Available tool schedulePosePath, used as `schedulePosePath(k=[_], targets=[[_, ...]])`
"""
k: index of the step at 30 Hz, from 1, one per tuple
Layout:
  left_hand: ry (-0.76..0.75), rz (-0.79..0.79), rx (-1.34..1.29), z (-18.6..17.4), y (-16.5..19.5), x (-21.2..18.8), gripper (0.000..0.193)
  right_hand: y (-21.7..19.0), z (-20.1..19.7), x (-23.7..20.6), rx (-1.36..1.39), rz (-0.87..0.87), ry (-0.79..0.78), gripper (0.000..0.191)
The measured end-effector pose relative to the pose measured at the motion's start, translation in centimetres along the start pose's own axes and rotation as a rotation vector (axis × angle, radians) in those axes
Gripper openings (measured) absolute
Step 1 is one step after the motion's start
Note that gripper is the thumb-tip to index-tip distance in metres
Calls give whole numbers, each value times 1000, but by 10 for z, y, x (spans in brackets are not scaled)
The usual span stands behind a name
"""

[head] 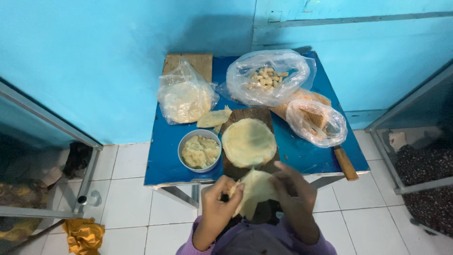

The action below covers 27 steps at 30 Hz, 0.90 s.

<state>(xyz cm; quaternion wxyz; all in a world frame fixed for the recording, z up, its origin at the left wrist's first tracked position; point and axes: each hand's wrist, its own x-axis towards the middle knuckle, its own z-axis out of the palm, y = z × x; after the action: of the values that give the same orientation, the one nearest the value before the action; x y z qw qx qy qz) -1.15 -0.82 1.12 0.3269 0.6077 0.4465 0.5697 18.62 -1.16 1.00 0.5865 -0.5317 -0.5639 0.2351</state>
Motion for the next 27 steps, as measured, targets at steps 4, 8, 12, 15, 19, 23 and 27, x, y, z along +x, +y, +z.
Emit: schedulePosePath(k=[4,8,12,15,19,23,27], targets=[[12,-144,-12,4,-11,7,25,11,-6,-4,-6,-107,118,42],[-255,-385,-483,5,-5,21,37,19,-3,-9,111,-164,49,38],[-371,-224,-444,8,0,17,37,27,-3,-16,31,-184,-90,34],[-264,-268,-272,14,-10,11,23,35,-6,-24,30,-199,-51,30],[-59,-260,-400,11,-28,12,10,41,-10,-26,137,-182,30,32],[-45,-68,-559,10,-24,9,8,33,-12,-12,250,71,-113,40],[-89,-108,-186,17,-10,0,10,10,-12,3,262,147,-395,73]])
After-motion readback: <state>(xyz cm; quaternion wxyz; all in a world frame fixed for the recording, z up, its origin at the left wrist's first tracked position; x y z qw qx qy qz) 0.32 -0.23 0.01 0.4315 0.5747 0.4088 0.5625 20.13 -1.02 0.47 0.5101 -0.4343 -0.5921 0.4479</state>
